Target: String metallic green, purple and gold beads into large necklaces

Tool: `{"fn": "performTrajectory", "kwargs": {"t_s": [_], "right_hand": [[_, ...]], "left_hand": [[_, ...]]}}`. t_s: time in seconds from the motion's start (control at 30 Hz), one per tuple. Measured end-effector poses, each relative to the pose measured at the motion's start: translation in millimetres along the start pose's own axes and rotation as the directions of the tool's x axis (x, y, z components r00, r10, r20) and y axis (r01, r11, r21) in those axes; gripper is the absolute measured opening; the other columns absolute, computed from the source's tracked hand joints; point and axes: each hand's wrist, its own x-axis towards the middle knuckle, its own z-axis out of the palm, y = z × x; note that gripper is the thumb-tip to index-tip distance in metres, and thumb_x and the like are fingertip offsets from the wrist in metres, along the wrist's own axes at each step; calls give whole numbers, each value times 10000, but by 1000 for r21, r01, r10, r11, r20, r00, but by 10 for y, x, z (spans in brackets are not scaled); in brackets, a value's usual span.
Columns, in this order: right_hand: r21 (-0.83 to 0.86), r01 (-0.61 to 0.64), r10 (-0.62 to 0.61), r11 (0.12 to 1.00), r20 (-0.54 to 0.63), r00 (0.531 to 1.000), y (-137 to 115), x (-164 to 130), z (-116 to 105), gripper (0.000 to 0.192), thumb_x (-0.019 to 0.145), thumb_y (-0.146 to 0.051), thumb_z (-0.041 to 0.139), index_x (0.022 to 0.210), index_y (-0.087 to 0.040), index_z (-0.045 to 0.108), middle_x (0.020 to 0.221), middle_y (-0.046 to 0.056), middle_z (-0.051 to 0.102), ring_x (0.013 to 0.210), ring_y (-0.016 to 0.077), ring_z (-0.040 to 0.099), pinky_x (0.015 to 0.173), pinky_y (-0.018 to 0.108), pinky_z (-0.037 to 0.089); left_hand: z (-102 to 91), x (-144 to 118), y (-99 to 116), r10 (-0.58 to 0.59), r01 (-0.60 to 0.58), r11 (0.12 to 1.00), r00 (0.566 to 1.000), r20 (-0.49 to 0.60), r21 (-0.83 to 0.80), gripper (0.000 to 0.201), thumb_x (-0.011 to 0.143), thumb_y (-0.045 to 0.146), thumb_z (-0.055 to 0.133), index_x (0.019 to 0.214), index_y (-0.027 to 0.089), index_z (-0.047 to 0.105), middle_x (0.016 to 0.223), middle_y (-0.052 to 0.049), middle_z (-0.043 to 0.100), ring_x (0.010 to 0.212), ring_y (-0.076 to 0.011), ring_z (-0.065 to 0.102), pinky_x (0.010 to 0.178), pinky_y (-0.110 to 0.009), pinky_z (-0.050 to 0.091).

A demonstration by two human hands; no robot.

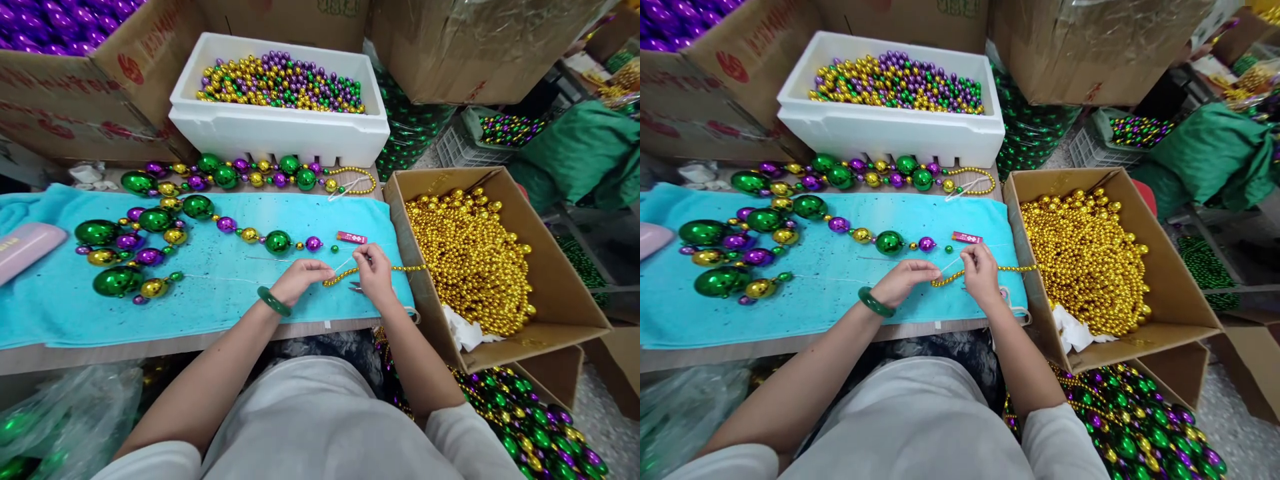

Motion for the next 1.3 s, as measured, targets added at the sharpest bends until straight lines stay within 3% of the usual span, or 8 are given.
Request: {"fn": "performTrajectory", "kwargs": {"t_s": [0.13, 0.2, 0.4, 0.5, 0.67, 0.87, 1.07, 1.3], "right_hand": [[-81, 64, -58, 995, 76, 995, 3, -116, 159, 114, 830, -192, 482, 725, -209, 522, 744, 37, 556, 734, 188, 518, 677, 316, 404], [-92, 108, -96, 990, 133, 986, -42, -200, 225, 120, 840, -172, 467, 738, -208, 521, 756, 46, 562, 741, 190, 522, 688, 318, 408], [-4, 77, -74, 997, 229, 971, -145, -237, 181, 125, 846, -197, 492, 732, -212, 540, 743, 35, 568, 711, 178, 522, 663, 304, 416], [23, 37, -41, 999, 197, 979, -124, -158, 124, 121, 829, -213, 511, 720, -210, 563, 734, 30, 570, 699, 172, 514, 654, 301, 417], [176, -148, 120, 973, 162, 979, -71, -106, 157, 109, 780, -285, 571, 702, -212, 595, 710, 19, 588, 688, 165, 527, 619, 290, 423], [416, -507, 368, 755, 370, 853, -102, -183, 230, 218, 677, -354, 645, 826, -195, 641, 629, -3, 597, 561, 144, 531, 455, 245, 391], [307, -381, 321, 872, 228, 919, -97, -201, 285, 125, 724, -315, 618, 692, -198, 584, 580, -28, 558, 500, 109, 453, 474, 242, 352], [25, -124, 120, 992, 128, 984, -167, -202, 200, 101, 805, -239, 556, 718, -202, 591, 662, -2, 587, 584, 138, 515, 566, 266, 407]], "left_hand": [[83, 16, -43, 41, -68, 954, 994, -97, -293, 256, 502, 335, 831, 663, 157, 740, 698, -58, 698, 699, -155, 594, 746, -300, 439], [114, 47, -73, 78, -130, 947, 980, -183, -293, 255, 520, 334, 824, 701, 169, 750, 744, -54, 705, 728, -158, 597, 778, -309, 439], [66, 74, -135, 408, -333, 884, 892, -194, 328, 56, 637, 294, 753, 664, 246, 759, 680, -31, 650, 767, -190, 554, 841, -327, 408], [40, 46, -129, 371, -320, 865, 927, -62, 386, 77, 654, 314, 741, 642, 238, 748, 675, -34, 652, 731, -188, 554, 803, -321, 414], [41, 0, -77, 244, -241, 935, 970, 22, 259, 178, 682, 370, 715, 683, 192, 733, 736, -44, 684, 746, -185, 584, 757, -306, 432], [64, -10, -76, 255, -243, 963, 962, -103, 113, 196, 646, 364, 737, 682, 173, 714, 737, -28, 666, 718, -156, 573, 721, -280, 438], [127, 10, -161, 282, -249, 955, 932, -226, 165, 164, 652, 334, 720, 684, 174, 705, 668, -17, 668, 647, -152, 562, 659, -270, 425], [103, -17, -137, 548, -369, 749, 812, -201, 550, 109, 781, 250, 605, 727, 194, 681, 769, -32, 675, 774, -183, 590, 756, -291, 416]]}}
